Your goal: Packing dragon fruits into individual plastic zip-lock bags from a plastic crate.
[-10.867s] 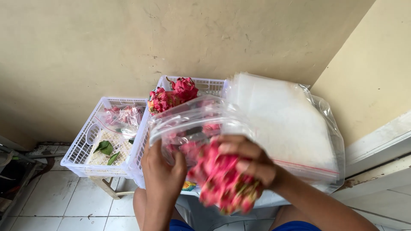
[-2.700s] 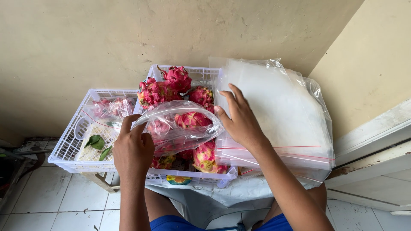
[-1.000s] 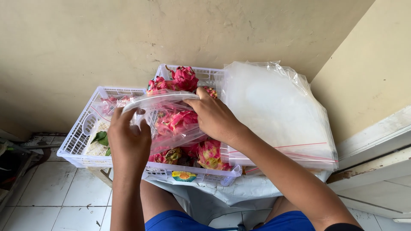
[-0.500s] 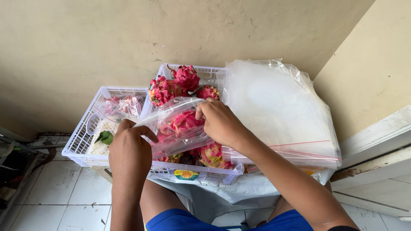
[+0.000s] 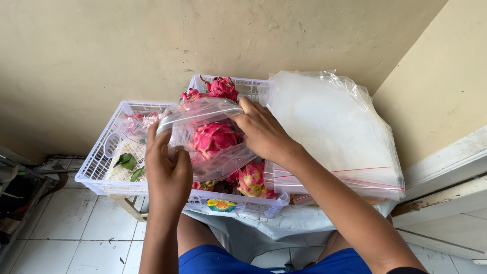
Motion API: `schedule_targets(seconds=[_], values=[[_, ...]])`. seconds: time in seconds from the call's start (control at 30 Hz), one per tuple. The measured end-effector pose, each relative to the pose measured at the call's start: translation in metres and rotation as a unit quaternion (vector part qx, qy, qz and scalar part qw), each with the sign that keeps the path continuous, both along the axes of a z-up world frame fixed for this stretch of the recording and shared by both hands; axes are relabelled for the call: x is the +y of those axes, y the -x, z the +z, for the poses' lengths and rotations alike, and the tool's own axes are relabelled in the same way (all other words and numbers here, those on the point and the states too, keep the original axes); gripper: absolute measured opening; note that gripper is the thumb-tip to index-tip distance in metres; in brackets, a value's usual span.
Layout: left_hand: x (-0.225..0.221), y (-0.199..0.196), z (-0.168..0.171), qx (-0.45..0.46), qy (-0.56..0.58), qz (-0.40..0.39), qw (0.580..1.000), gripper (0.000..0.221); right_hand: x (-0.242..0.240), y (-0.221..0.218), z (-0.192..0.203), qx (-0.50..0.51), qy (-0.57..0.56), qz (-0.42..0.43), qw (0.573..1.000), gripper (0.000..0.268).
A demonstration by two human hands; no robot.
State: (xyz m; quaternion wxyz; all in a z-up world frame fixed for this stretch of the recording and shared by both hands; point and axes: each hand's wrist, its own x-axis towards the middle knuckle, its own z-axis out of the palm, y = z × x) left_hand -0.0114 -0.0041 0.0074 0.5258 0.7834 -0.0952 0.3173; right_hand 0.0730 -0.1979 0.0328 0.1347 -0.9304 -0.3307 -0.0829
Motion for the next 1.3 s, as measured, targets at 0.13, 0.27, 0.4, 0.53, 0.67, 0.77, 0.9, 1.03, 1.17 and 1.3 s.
schedule_targets(seconds=[0.13, 0.27, 0.4, 0.53, 0.67, 0.77, 0.9, 1.03, 1.17, 1.3], values=[[-0.003, 0.015, 0.000, -0.018, -0.072, 0.058, 0.996, 0.041, 0.007, 0.036, 0.038, 0.022, 0.030, -0.008, 0.999, 0.043], [0.014, 0.012, -0.019, 0.010, -0.110, 0.088, 0.990, 0.046, -0.001, 0.017, 0.014, 0.040, 0.038, 0.026, 0.998, 0.040], [0.032, 0.000, -0.041, 0.074, -0.036, 0.024, 0.996, 0.057, -0.007, 0.015, 0.011, 0.101, -0.031, 0.043, 0.993, 0.044], [0.035, -0.010, -0.051, 0.069, -0.012, 0.003, 0.998, 0.057, -0.006, 0.009, 0.000, 0.139, -0.017, 0.018, 0.990, 0.049], [0.038, -0.021, -0.055, 0.050, 0.044, -0.034, 0.997, 0.057, 0.000, 0.020, 0.016, 0.077, 0.051, 0.040, 0.995, 0.053], [0.043, -0.029, -0.057, 0.040, 0.081, -0.059, 0.994, 0.057, 0.001, 0.022, 0.022, 0.075, 0.067, 0.044, 0.994, 0.055], [0.055, -0.042, -0.058, -0.016, -0.052, -0.015, 0.998, 0.065, -0.003, 0.006, 0.016, 0.093, 0.033, 0.067, 0.993, 0.050], [0.054, -0.053, -0.073, -0.027, -0.025, -0.018, 0.999, 0.065, -0.004, 0.006, 0.019, 0.077, 0.042, 0.070, 0.994, 0.052], [0.052, -0.052, -0.075, 0.008, -0.032, -0.026, 0.999, 0.033, -0.008, -0.002, 0.006, 0.130, 0.041, 0.033, 0.990, 0.049], [0.056, -0.054, -0.085, 0.011, -0.068, 0.009, 0.998, 0.021, -0.007, -0.015, -0.003, 0.121, 0.038, 0.016, 0.992, 0.041]])
